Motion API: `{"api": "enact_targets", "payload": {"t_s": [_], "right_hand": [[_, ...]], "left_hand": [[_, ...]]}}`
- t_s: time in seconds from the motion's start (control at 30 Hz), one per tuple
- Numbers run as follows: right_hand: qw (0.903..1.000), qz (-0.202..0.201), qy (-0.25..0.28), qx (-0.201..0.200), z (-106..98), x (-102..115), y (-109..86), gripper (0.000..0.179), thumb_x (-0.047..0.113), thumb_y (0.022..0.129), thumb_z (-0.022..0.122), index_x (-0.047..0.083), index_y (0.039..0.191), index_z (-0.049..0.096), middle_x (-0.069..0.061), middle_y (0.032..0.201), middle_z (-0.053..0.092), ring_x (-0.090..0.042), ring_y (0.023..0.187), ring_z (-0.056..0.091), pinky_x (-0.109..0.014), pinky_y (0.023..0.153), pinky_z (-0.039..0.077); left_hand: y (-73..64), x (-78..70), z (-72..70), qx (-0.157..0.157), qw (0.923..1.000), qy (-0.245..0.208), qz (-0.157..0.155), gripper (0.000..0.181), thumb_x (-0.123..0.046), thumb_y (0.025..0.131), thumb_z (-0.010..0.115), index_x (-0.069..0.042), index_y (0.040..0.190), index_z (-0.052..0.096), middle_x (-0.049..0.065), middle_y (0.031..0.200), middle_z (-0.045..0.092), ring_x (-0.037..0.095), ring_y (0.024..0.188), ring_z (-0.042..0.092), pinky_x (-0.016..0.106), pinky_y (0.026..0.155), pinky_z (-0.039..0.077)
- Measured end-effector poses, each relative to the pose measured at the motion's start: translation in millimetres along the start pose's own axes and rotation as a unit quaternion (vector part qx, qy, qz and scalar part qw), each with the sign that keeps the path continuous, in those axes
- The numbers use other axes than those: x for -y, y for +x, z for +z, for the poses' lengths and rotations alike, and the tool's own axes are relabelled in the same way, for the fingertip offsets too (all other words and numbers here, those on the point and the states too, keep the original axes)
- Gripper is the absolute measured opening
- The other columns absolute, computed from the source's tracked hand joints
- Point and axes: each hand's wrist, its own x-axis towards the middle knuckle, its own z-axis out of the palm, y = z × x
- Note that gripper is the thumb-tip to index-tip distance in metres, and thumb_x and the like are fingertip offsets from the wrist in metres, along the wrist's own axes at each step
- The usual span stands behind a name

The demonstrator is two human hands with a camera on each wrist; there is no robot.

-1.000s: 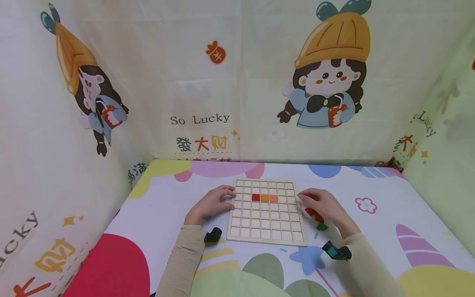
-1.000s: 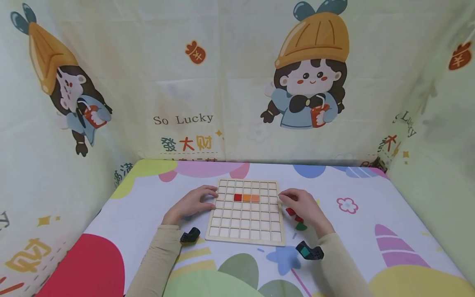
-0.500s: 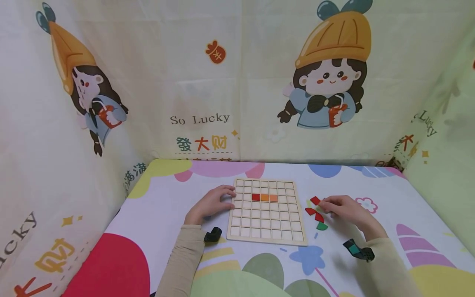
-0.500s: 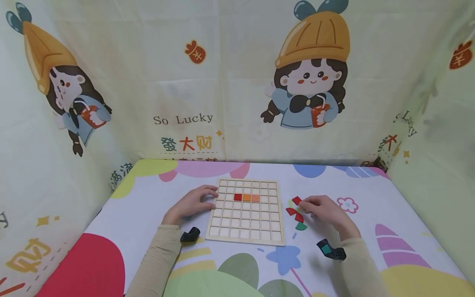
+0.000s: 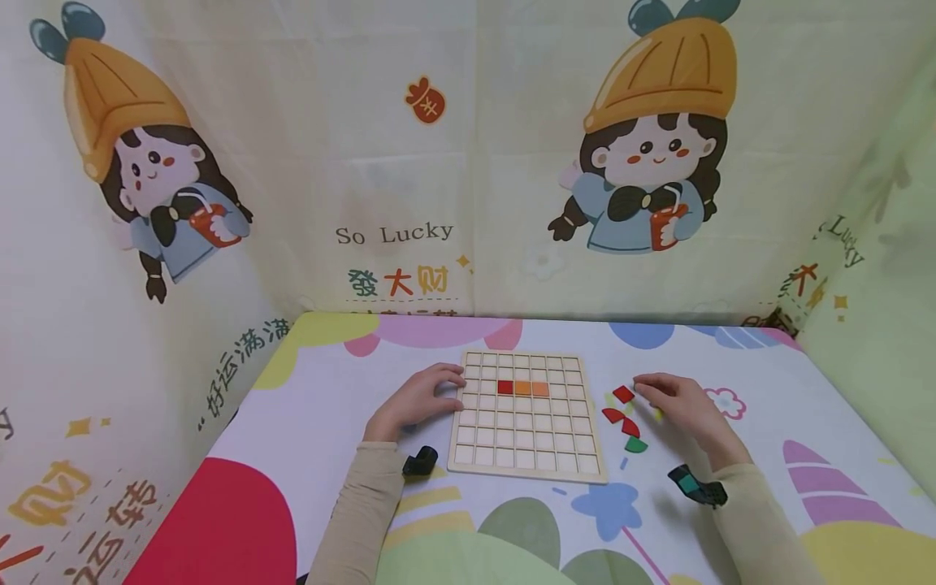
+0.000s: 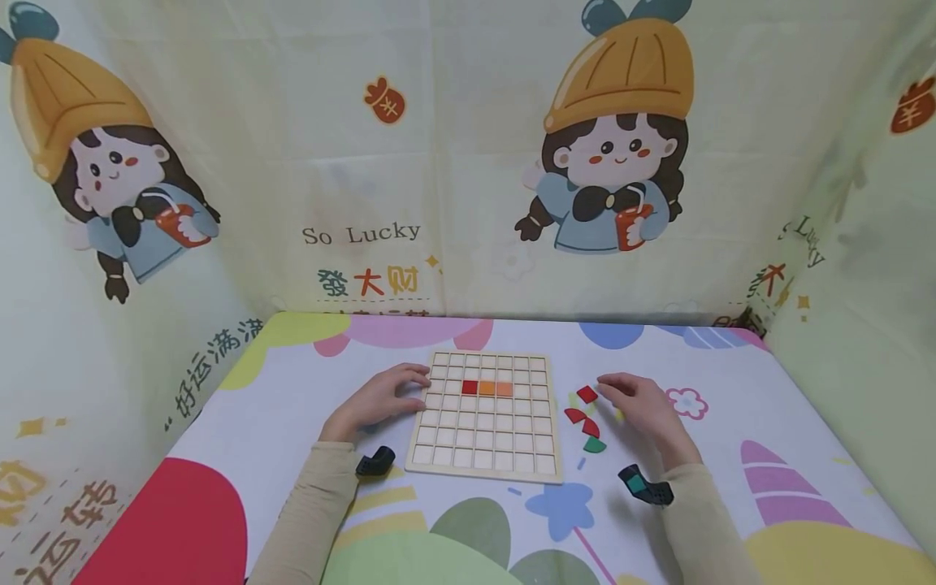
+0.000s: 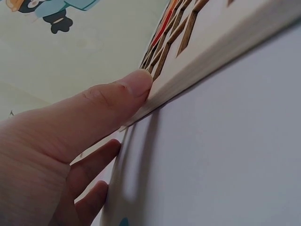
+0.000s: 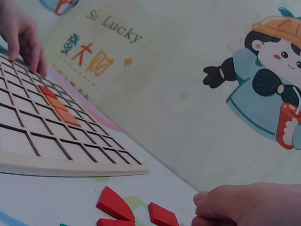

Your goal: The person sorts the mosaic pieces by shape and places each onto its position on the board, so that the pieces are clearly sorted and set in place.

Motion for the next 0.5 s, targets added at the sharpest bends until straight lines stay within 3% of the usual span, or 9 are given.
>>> {"api": "enact_targets", "payload": {"t_s": [0.2,0.33,0.5], "right_hand": [[0.9989,-0.037,-0.027,-0.003,2,1,-0.7,0.06,0.046,0.093,0.064,0.004,0.135,0.056,-0.022,0.131,0.056,-0.036,0.114,0.051,-0.042,0.086,0.053],[0.9962,-0.069,-0.05,-0.016,8,1,-1.5,0.057,0.043,0.089,0.07,0.004,0.129,0.061,-0.017,0.122,0.06,-0.029,0.103,0.054,-0.031,0.077,0.051],[0.9921,-0.099,-0.069,-0.035,13,1,-1.1,0.053,0.038,0.087,0.074,0.003,0.125,0.064,-0.014,0.115,0.062,-0.026,0.099,0.054,-0.034,0.079,0.05]], "left_hand": [[-0.2,-1.8,-0.1,0.002,1.0,0.0,-0.004,0.034,-0.019,0.084,0.078,-0.008,0.115,0.069,0.004,0.139,0.053,0.024,0.134,0.044,0.04,0.112,0.035],[-0.5,-3.3,0.1,0.003,1.0,0.0,-0.005,0.034,-0.019,0.084,0.078,-0.008,0.115,0.069,0.005,0.14,0.053,0.024,0.134,0.044,0.04,0.112,0.034],[-0.9,-2.9,1.1,0.0,1.0,0.003,-0.004,0.034,-0.018,0.084,0.077,-0.007,0.115,0.069,0.005,0.14,0.053,0.024,0.134,0.044,0.04,0.112,0.034]]}}
